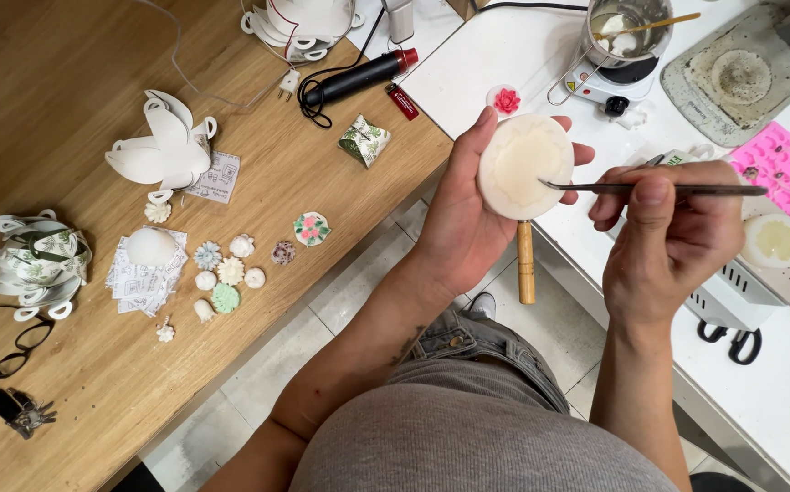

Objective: Preparing and packaging decorative wax items and trimming a candle base in a studio setting.

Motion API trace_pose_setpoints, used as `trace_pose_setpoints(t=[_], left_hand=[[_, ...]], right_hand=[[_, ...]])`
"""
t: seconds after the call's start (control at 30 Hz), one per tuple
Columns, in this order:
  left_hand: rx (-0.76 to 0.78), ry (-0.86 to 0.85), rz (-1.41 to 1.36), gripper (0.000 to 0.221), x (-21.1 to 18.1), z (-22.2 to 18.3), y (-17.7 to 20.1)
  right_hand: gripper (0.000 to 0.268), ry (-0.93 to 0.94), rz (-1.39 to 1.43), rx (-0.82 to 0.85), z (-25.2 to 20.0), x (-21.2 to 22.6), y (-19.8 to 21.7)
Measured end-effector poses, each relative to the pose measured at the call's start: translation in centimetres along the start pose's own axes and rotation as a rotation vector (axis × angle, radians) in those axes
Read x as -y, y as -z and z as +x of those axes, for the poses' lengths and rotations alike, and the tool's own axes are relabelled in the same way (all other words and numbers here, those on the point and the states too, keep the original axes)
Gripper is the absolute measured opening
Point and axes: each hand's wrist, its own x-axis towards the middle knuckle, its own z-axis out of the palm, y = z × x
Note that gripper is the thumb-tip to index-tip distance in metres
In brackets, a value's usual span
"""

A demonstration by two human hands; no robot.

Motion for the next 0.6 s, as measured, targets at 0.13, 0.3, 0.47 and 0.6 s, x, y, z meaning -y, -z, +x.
trace_pose_setpoints(t=[0.13, 0.3, 0.47, 0.6], left_hand=[[-0.031, 0.008, 0.025, 0.068, -0.1, 0.0, -0.3], [-0.064, 0.014, 0.042, 0.067, -0.4, -0.1, -0.8], [-0.019, 0.012, 0.053, 0.069, -0.4, -0.2, -0.6], [-0.006, 0.011, 0.03, 0.069, -0.3, -0.2, -0.3]], right_hand=[[0.032, -0.008, 0.009, -0.007, 0.0, 0.1, -0.1], [0.033, -0.016, 0.007, -0.024, -0.1, 0.0, -0.3], [0.033, -0.04, 0.092, -0.048, -0.3, -0.7, -0.2], [0.032, -0.09, 0.156, -0.071, -0.8, -1.2, 0.5]])
